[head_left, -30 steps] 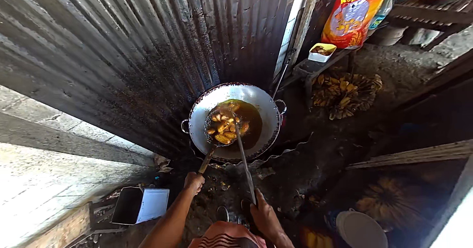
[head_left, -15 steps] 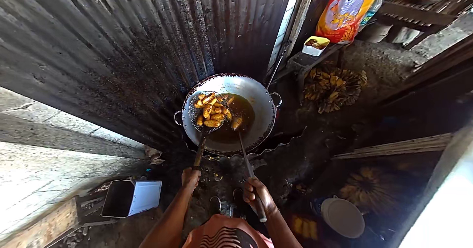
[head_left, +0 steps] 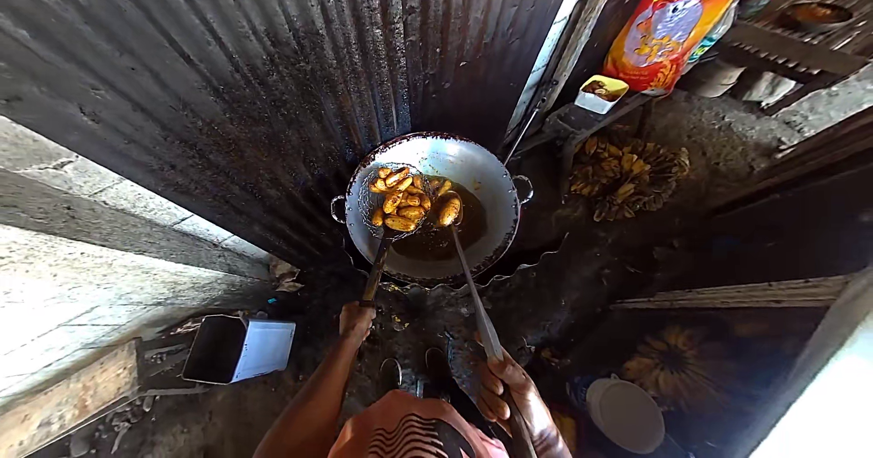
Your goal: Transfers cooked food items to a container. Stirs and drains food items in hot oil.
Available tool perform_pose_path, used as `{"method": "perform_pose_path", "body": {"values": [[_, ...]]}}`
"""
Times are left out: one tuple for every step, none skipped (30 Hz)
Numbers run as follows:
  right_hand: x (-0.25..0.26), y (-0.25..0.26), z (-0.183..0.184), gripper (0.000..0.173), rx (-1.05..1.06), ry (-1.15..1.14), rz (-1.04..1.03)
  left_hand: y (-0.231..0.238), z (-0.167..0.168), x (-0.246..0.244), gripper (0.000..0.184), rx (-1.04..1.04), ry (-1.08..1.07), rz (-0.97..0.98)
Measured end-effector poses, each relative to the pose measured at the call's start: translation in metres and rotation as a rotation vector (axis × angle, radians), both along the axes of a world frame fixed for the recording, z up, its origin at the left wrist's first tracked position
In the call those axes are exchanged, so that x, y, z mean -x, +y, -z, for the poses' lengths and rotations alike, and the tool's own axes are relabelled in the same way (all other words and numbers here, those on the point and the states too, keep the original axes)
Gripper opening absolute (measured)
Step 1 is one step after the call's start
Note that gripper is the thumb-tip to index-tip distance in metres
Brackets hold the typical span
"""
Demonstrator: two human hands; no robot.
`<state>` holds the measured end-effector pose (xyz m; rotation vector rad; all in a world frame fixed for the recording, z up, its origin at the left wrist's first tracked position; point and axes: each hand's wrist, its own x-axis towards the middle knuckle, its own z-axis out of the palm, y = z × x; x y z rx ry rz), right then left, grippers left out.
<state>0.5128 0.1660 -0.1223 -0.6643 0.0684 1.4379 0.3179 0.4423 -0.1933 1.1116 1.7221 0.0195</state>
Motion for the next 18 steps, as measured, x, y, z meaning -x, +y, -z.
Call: {"method": "perform_pose_path", "body": {"values": [[0.000,0.000,-0.006,0.053,0.007,-0.027,-0.013,0.001,-0.001,0.000,0.019,0.002,0.005,0.007],[0.001,0.001,-0.012,0.054,0.019,-0.059,-0.030,0.002,-0.002,-0.001,0.020,0.003,0.012,0.011],[0.002,0.004,-0.017,0.056,0.029,-0.080,-0.043,0.003,-0.003,-0.001,0.020,0.004,0.022,0.016],[0.003,0.009,-0.022,0.055,0.032,-0.087,-0.054,0.004,-0.004,-0.002,0.021,0.007,0.031,0.022],[0.006,0.015,-0.025,0.055,0.035,-0.092,-0.066,0.005,-0.004,-0.002,0.021,0.009,0.041,0.031],[0.008,0.022,-0.027,0.056,0.040,-0.093,-0.077,0.006,-0.004,-0.002,0.021,0.011,0.048,0.039],[0.011,0.030,-0.027,0.056,0.046,-0.095,-0.091,0.007,-0.004,-0.002,0.021,0.013,0.057,0.049],[0.014,0.038,-0.028,0.054,0.061,-0.114,-0.115,0.008,-0.004,-0.002,0.021,0.015,0.065,0.059],[0.017,0.046,-0.028,0.053,0.092,-0.168,-0.148,0.009,-0.004,-0.002,0.022,0.017,0.075,0.065],[0.020,0.055,-0.027,0.051,0.144,-0.267,-0.204,0.010,-0.005,-0.002,0.023,0.020,0.082,0.070],[0.023,0.063,-0.026,0.049,0.211,-0.414,-0.282,0.010,-0.005,-0.002,0.023,0.022,0.087,0.072],[0.026,0.070,-0.024,0.050,0.291,-0.589,-0.369,0.010,-0.005,-0.002,0.023,0.024,0.090,0.072],[0.029,0.075,-0.021,0.056,0.372,-0.763,-0.461,0.010,-0.005,-0.002,0.023,0.028,0.092,0.072],[0.031,0.079,-0.018,0.061,0.447,-0.907,-0.546,0.009,-0.005,-0.002,0.023,0.030,0.092,0.071],[0.031,0.082,-0.015,0.065,0.508,-1.006,-0.595,0.009,-0.004,-0.003,0.023,0.027,0.087,0.065],[0.031,0.083,-0.013,0.067,0.558,-1.068,-0.609,0.008,-0.002,-0.003,0.023,0.020,0.081,0.060],[0.029,0.083,-0.010,0.068,0.595,-1.105,-0.599,0.007,0.000,-0.002,0.023,0.015,0.074,0.053],[0.026,0.082,-0.007,0.069,0.621,-1.122,-0.574,0.005,0.000,-0.003,0.023,0.013,0.071,0.044]]}}
